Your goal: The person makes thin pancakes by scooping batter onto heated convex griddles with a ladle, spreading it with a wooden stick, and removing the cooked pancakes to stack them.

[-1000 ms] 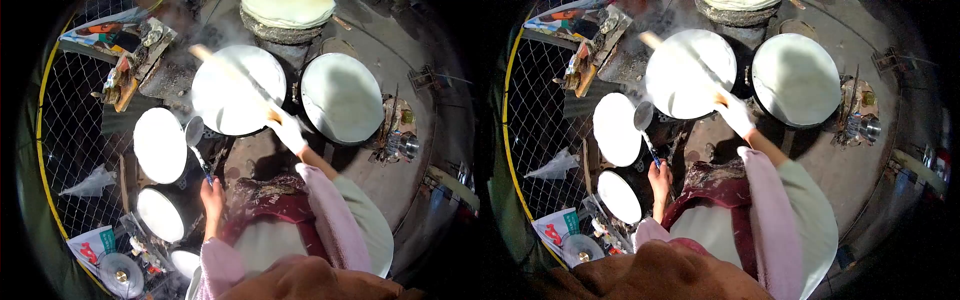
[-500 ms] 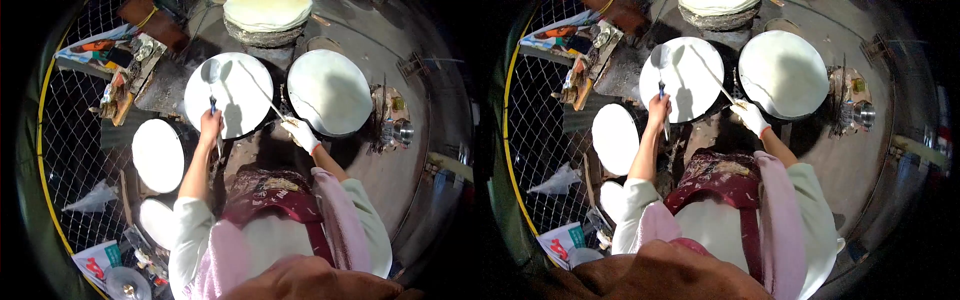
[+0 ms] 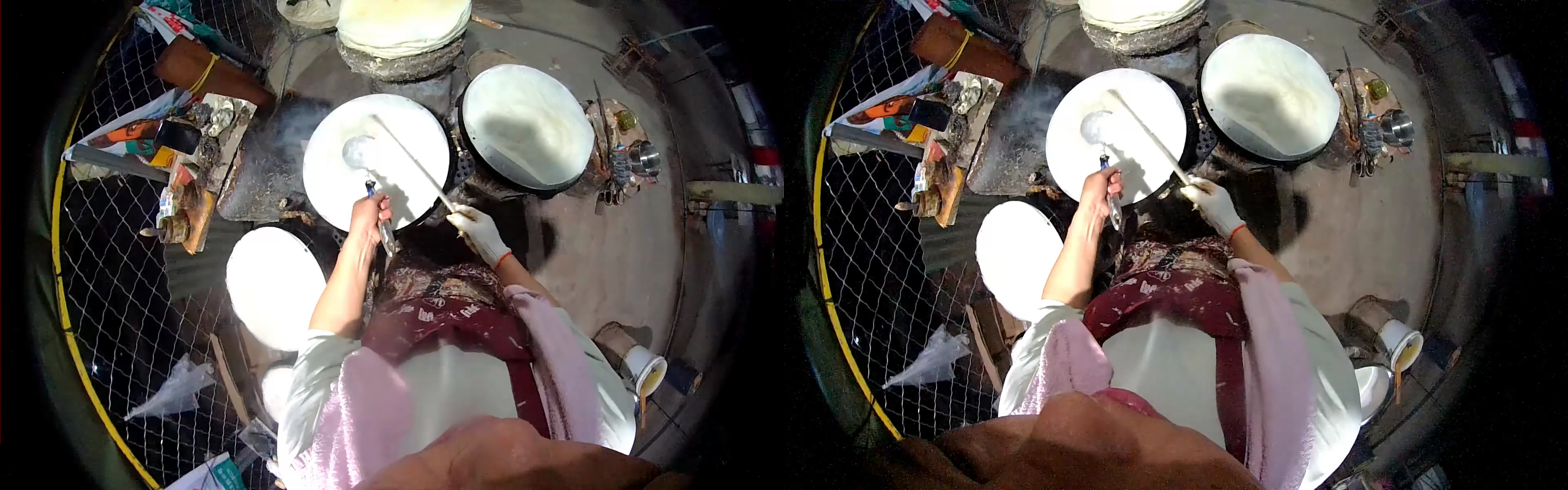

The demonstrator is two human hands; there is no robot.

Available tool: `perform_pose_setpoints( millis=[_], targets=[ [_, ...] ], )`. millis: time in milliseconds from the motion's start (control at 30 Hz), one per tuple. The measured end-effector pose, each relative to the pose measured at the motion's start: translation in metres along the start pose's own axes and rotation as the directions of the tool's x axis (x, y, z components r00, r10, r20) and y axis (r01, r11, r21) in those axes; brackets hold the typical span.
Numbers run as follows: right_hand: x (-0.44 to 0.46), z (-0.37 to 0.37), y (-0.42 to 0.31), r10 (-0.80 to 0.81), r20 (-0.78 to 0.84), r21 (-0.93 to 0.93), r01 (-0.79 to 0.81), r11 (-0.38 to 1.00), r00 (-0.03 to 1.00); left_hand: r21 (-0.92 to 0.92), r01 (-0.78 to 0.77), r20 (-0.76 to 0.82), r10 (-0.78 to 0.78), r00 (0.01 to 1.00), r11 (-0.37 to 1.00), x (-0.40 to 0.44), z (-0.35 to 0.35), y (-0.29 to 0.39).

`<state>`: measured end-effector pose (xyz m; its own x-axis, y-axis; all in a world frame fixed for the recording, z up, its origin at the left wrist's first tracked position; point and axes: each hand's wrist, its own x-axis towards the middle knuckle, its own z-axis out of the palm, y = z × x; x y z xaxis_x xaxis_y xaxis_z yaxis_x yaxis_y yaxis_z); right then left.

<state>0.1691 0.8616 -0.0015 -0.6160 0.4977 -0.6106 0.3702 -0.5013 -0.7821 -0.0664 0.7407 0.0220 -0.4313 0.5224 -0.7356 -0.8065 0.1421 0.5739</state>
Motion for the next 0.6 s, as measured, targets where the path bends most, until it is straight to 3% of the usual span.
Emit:
perform_pose_setpoints(
  millis=[33, 100, 233, 267, 300, 367, 400, 467, 500, 533, 567, 600],
  targets=[
    [0.019, -0.001, 0.029, -0.17, -0.092, 0.043, 0.175, 0.984, 0.981, -0.049, 0.019, 0.007, -0.019, 1.0, 0.999, -0.003, -0.006, -0.004],
    [0.014, 0.012, 0.05, -0.152, -0.016, -0.032, 0.151, 0.988, 0.988, -0.093, 0.042, -0.012, -0.043, 0.999, 0.995, -0.018, 0.004, -0.009],
    [-0.001, 0.067, 0.037, 0.104, 0.162, 0.144, -0.128, 0.981, 0.981, -0.335, 0.151, 0.083, -0.13, 0.988, 0.93, -0.022, 0.02, -0.02],
    [-0.016, 0.067, 0.012, 0.174, 0.211, 0.156, -0.209, 0.965, 0.962, -0.344, 0.053, -0.009, -0.06, 0.998, 0.937, -0.031, 0.025, -0.014],
    [-0.02, 0.067, -0.006, 0.128, 0.154, 0.097, -0.144, 0.985, 0.98, -0.394, 0.04, 0.02, -0.034, 0.999, 0.918, -0.038, 0.016, -0.002],
    [-0.02, 0.042, -0.023, 0.024, 0.097, 0.031, -0.027, 0.999, 0.995, -0.425, -0.104, 0.104, 0.163, 0.981, 0.899, -0.066, -0.018, 0.021],
    [-0.008, 0.032, -0.012, -0.027, 0.026, -0.002, 0.027, 1.0, 0.999, -0.592, 0.26, 0.554, 0.151, 0.819, 0.763, -0.061, -0.054, 0.016],
    [0.017, 0.012, 0.007, -0.128, -0.117, -0.088, 0.118, 0.989, 0.985, -0.546, 0.423, 0.756, 0.209, 0.62, 0.723, -0.072, -0.083, 0.005],
    [0.024, 0.011, 0.018, -0.268, -0.092, -0.212, 0.244, 0.946, 0.959, -0.506, 0.203, 0.615, 0.186, 0.766, 0.838, -0.094, -0.078, 0.008],
    [0.024, 0.005, 0.031, -0.23, 0.047, -0.291, 0.234, 0.928, 0.972, -0.318, -0.065, 0.454, 0.212, 0.865, 0.946, -0.111, -0.067, 0.016],
    [0.019, 0.004, 0.03, -0.186, 0.18, -0.366, 0.241, 0.899, 0.966, -0.142, -0.2, 0.325, 0.236, 0.916, 0.969, -0.126, -0.055, 0.027],
    [0.017, 0.002, 0.024, -0.195, 0.279, -0.464, 0.31, 0.83, 0.94, -0.183, -0.185, 0.36, 0.241, 0.901, 0.966, -0.125, -0.055, 0.035]
  ],
)
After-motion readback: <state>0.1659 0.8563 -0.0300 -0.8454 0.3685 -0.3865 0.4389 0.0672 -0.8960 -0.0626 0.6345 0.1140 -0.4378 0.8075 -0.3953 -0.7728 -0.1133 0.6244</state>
